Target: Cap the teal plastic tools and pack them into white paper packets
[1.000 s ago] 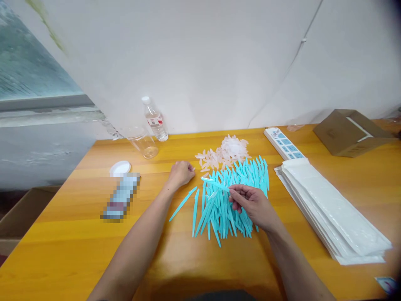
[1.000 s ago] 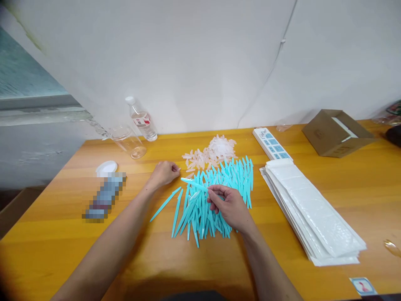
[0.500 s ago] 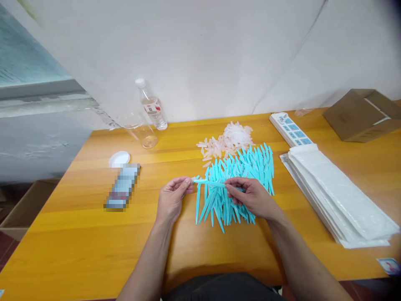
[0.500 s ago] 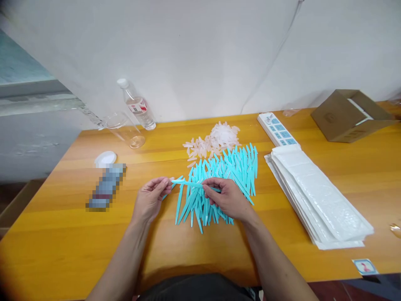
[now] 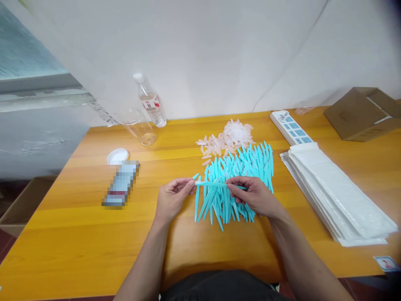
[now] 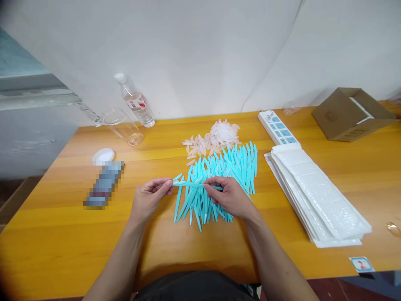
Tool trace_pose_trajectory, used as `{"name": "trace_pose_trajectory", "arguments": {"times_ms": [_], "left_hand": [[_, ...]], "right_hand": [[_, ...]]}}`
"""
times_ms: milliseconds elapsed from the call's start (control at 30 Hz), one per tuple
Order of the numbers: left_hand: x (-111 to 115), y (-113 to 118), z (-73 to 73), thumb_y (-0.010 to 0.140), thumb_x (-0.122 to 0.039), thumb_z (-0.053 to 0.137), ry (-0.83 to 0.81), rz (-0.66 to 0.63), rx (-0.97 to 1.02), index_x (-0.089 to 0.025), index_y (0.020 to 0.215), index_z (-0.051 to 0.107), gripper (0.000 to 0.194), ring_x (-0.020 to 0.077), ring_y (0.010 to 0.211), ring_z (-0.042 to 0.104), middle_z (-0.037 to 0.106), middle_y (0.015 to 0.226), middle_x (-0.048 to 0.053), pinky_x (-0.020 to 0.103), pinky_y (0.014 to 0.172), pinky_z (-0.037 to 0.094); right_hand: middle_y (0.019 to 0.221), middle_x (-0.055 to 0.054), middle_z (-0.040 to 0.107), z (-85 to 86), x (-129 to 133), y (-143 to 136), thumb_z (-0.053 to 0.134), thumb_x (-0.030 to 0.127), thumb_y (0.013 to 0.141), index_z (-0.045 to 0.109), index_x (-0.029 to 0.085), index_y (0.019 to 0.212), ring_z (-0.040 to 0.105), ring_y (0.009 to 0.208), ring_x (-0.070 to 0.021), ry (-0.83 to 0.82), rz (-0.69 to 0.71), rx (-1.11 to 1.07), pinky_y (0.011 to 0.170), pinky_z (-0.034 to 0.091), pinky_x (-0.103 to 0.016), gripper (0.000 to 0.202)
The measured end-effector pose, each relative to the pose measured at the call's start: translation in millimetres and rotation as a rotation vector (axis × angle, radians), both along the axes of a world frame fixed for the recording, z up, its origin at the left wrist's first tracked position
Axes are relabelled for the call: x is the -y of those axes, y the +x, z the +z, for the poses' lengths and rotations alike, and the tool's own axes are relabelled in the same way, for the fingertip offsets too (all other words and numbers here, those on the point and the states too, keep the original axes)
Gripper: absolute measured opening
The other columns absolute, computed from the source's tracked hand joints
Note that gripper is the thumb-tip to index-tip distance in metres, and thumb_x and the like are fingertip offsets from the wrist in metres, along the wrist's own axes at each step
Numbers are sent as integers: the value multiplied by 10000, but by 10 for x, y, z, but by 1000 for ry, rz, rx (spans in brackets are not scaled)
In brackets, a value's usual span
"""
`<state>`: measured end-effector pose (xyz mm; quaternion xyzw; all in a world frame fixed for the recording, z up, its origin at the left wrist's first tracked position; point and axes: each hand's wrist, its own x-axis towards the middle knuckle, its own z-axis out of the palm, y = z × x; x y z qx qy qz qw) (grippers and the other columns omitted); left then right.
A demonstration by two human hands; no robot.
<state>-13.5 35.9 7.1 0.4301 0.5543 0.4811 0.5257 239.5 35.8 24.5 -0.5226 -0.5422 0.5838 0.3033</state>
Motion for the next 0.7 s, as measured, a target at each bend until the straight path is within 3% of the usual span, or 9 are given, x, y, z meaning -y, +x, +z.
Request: {"name": "trace_pose_trajectory", "arguments": {"times_ms": [233,367,533,600,700], "left_hand": [[37,127,-49,768,-370,774,4,-99,-13,-151,893,759,253,131,637,658,739,725,38,251,661,555],[-2,9,-33,770,-412,762,1,-157,-56,-151,956,761,321,167,715,685,762,817,70,282,711,562],[-232,-289,106,783,-495,718,25,62,-370,-163,973,765,386,209,865,690,768,957,85,301,803,537],[-267,-313,183,763,-492,738,-11,-50,-402,-182,991,772,387,206,875,684,767,981,74,291,820,526],[-117,-193,228,766,-506,733,-119,-182,-226,-188,1041,760,421,175,775,665,758,920,66,262,713,532]], "right_hand": [[661,14,579,3,10,-43,642,511,854,719,149,997,488,495,-68,-41,34,-7,444,366,-195,396],[657,10,590,33,5,52,670,523,822,724,157,977,498,498,-79,-40,3,9,436,369,-201,401],[598,24,557,102,-24,302,703,546,780,721,164,910,479,480,-87,-85,-22,60,432,373,-215,405],[594,29,558,118,-26,306,698,550,783,713,167,907,482,473,-86,-98,-12,59,433,375,-216,403],[631,28,581,119,-4,128,663,545,817,689,168,921,503,477,-83,-67,-40,21,444,386,-214,392]]}}
